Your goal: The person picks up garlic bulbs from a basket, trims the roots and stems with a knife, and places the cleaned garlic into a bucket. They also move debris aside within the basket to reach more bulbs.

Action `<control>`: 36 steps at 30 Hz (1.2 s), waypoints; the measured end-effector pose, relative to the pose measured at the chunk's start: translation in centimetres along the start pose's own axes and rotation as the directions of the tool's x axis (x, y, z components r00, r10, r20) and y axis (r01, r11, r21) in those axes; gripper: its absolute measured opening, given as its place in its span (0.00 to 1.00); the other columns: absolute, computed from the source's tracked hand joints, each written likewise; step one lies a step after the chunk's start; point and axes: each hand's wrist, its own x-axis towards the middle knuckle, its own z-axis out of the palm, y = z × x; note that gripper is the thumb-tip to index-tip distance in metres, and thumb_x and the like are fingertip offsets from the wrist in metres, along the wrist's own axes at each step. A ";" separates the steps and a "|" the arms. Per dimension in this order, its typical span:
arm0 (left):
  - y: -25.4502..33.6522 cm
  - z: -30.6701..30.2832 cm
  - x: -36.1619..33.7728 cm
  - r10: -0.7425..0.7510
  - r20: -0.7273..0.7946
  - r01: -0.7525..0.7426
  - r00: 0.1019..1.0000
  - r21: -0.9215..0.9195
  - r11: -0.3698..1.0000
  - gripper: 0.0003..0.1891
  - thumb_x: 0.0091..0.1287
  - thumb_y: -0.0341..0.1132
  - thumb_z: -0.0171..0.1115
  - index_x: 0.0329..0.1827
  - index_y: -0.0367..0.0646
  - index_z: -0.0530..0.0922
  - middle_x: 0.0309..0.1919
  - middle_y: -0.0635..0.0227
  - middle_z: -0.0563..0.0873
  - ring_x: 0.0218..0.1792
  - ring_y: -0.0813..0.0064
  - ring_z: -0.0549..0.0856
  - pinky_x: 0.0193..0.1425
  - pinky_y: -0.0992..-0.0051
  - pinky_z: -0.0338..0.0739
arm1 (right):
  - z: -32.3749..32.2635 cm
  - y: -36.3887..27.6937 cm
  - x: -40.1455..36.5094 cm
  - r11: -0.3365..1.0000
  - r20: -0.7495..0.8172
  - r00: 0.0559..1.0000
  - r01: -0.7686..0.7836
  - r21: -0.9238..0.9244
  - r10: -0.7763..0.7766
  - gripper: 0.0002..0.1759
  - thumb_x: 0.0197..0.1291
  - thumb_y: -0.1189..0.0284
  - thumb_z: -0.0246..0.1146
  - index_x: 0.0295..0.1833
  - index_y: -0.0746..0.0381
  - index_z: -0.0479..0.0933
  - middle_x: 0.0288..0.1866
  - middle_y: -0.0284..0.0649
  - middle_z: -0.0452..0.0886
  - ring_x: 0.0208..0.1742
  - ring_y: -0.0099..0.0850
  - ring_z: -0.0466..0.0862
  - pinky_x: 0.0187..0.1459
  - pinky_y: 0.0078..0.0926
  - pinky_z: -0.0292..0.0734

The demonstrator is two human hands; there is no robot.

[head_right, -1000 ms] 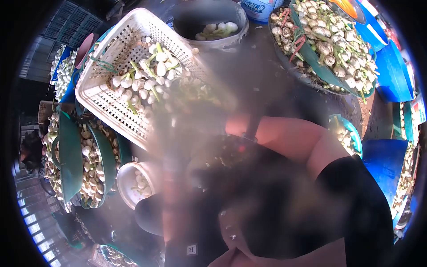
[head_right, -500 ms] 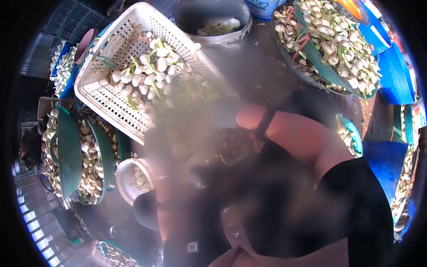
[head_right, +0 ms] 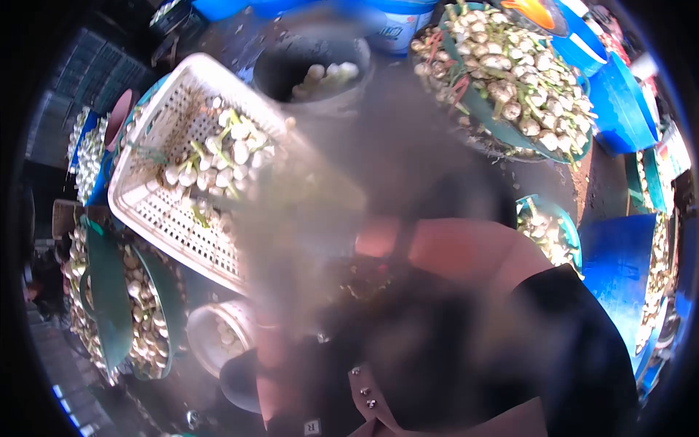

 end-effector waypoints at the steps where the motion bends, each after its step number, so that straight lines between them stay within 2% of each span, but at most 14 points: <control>1: -0.6 -0.8 0.2 -0.162 0.025 0.163 0.986 -0.048 0.985 0.16 0.61 0.26 0.58 0.52 0.35 0.76 0.40 0.52 0.81 0.44 0.56 0.81 0.54 0.67 0.74 | -0.3 0.6 0.0 0.996 -0.026 0.998 0.053 0.077 -0.052 0.17 0.56 0.57 0.69 0.36 0.60 0.76 0.30 0.39 0.80 0.32 0.29 0.81 0.40 0.29 0.77; 6: -8.5 -11.8 -3.3 -0.496 -0.448 0.471 0.744 -0.175 0.865 0.14 0.67 0.36 0.60 0.51 0.38 0.78 0.44 0.51 0.83 0.47 0.54 0.81 0.54 0.69 0.74 | -2.6 -1.5 0.6 0.967 -0.159 0.966 -0.224 -0.124 0.203 0.12 0.62 0.62 0.64 0.40 0.61 0.78 0.37 0.33 0.82 0.35 0.21 0.79 0.38 0.22 0.75; 8: -7.8 -18.8 -4.4 -0.420 -0.530 0.674 0.737 0.525 0.520 0.22 0.65 0.45 0.63 0.58 0.42 0.76 0.50 0.52 0.82 0.50 0.54 0.80 0.58 0.64 0.73 | -2.9 -1.1 1.0 0.989 -0.219 0.967 -0.140 -0.037 0.129 0.15 0.61 0.59 0.63 0.36 0.61 0.78 0.30 0.31 0.80 0.31 0.18 0.77 0.34 0.23 0.73; 10: -5.6 -20.0 -3.8 -0.382 -0.652 0.719 0.655 0.693 0.051 0.28 0.62 0.50 0.64 0.61 0.45 0.74 0.54 0.53 0.81 0.53 0.53 0.79 0.61 0.58 0.71 | -3.0 -1.7 1.2 0.959 -0.282 0.920 -0.283 0.000 0.271 0.11 0.61 0.69 0.67 0.45 0.63 0.79 0.33 0.31 0.81 0.34 0.19 0.79 0.38 0.20 0.77; 12: -5.9 -18.4 -3.4 -0.260 -0.518 0.579 0.815 0.732 0.359 0.22 0.61 0.43 0.66 0.57 0.45 0.77 0.51 0.55 0.82 0.53 0.54 0.79 0.60 0.58 0.71 | -2.4 -1.7 1.6 0.956 -0.262 0.920 -0.289 0.045 0.291 0.11 0.61 0.68 0.67 0.44 0.63 0.79 0.33 0.31 0.81 0.34 0.19 0.79 0.38 0.20 0.77; 14: -5.6 -12.4 -0.8 -0.498 -0.220 0.510 0.839 -0.002 0.860 0.13 0.62 0.31 0.61 0.50 0.40 0.79 0.43 0.55 0.84 0.49 0.57 0.81 0.58 0.64 0.73 | -1.7 -1.4 1.7 0.950 -0.180 0.949 -0.216 0.225 0.258 0.11 0.61 0.68 0.67 0.44 0.63 0.79 0.33 0.31 0.81 0.34 0.18 0.79 0.37 0.20 0.77; 17: -9.0 -0.9 0.2 -0.427 0.286 0.264 0.858 0.468 0.843 0.14 0.65 0.40 0.55 0.50 0.46 0.80 0.47 0.53 0.83 0.52 0.55 0.80 0.59 0.64 0.73 | -0.8 -1.8 2.0 0.972 -0.166 0.965 -0.177 0.156 0.202 0.11 0.60 0.68 0.67 0.44 0.64 0.79 0.33 0.32 0.81 0.34 0.18 0.79 0.37 0.20 0.77; 19: -12.6 4.8 1.3 -0.596 0.499 0.136 0.629 0.684 0.717 0.16 0.66 0.37 0.52 0.54 0.46 0.81 0.51 0.53 0.83 0.52 0.54 0.82 0.57 0.60 0.76 | -0.7 -2.7 2.0 0.987 -0.094 0.984 -0.147 0.059 0.152 0.11 0.60 0.68 0.68 0.42 0.63 0.80 0.33 0.32 0.81 0.34 0.18 0.80 0.38 0.21 0.77; 22: -18.1 9.8 1.1 -0.715 0.515 0.067 0.472 0.788 0.612 0.17 0.67 0.35 0.51 0.57 0.46 0.80 0.55 0.54 0.82 0.56 0.56 0.82 0.57 0.58 0.77 | -0.7 -0.1 1.3 0.950 -0.094 0.989 -0.078 0.303 0.111 0.10 0.60 0.68 0.68 0.42 0.63 0.80 0.32 0.33 0.82 0.34 0.19 0.80 0.39 0.22 0.77; 24: -19.3 10.7 1.2 -0.739 0.503 0.066 0.448 0.806 0.588 0.17 0.68 0.35 0.51 0.58 0.47 0.79 0.57 0.55 0.81 0.58 0.58 0.81 0.58 0.58 0.76 | -1.1 0.1 1.2 0.999 -0.094 0.995 -0.033 -0.024 0.031 0.10 0.59 0.68 0.68 0.41 0.63 0.80 0.32 0.33 0.82 0.34 0.19 0.80 0.40 0.22 0.77; 26: -19.1 10.6 1.8 -0.744 0.530 -0.026 0.407 0.821 0.571 0.17 0.67 0.34 0.53 0.57 0.47 0.80 0.57 0.53 0.80 0.57 0.56 0.81 0.58 0.58 0.76 | -1.1 1.7 1.2 0.648 0.021 0.883 0.360 -0.671 -0.469 0.11 0.59 0.67 0.68 0.41 0.62 0.80 0.32 0.33 0.82 0.34 0.20 0.80 0.42 0.22 0.77; 29: -15.8 6.9 3.1 -0.699 0.518 0.077 0.492 0.774 0.628 0.21 0.61 0.45 0.63 0.55 0.47 0.81 0.57 0.52 0.80 0.59 0.57 0.80 0.60 0.61 0.74 | -1.2 2.2 1.1 0.470 0.088 0.845 0.377 -0.798 -0.527 0.11 0.59 0.67 0.68 0.40 0.62 0.80 0.32 0.33 0.82 0.34 0.20 0.80 0.42 0.22 0.77; 32: -14.5 4.2 1.5 -0.501 0.451 0.117 0.739 0.646 0.754 0.29 0.52 0.53 0.71 0.52 0.44 0.81 0.55 0.52 0.80 0.58 0.54 0.78 0.63 0.62 0.71 | -1.1 -0.9 1.1 0.935 -0.061 0.997 -0.066 -0.347 0.047 0.11 0.58 0.65 0.68 0.39 0.62 0.79 0.31 0.35 0.82 0.34 0.23 0.81 0.43 0.24 0.77; 36: -14.0 4.4 -0.8 -0.524 0.370 0.568 0.767 -0.015 0.823 0.24 0.59 0.48 0.69 0.50 0.38 0.77 0.51 0.55 0.82 0.51 0.62 0.81 0.59 0.68 0.72 | 0.1 -1.0 1.2 0.968 -0.052 0.996 -0.084 -0.237 0.074 0.13 0.58 0.63 0.67 0.38 0.62 0.78 0.30 0.38 0.81 0.33 0.27 0.81 0.43 0.28 0.77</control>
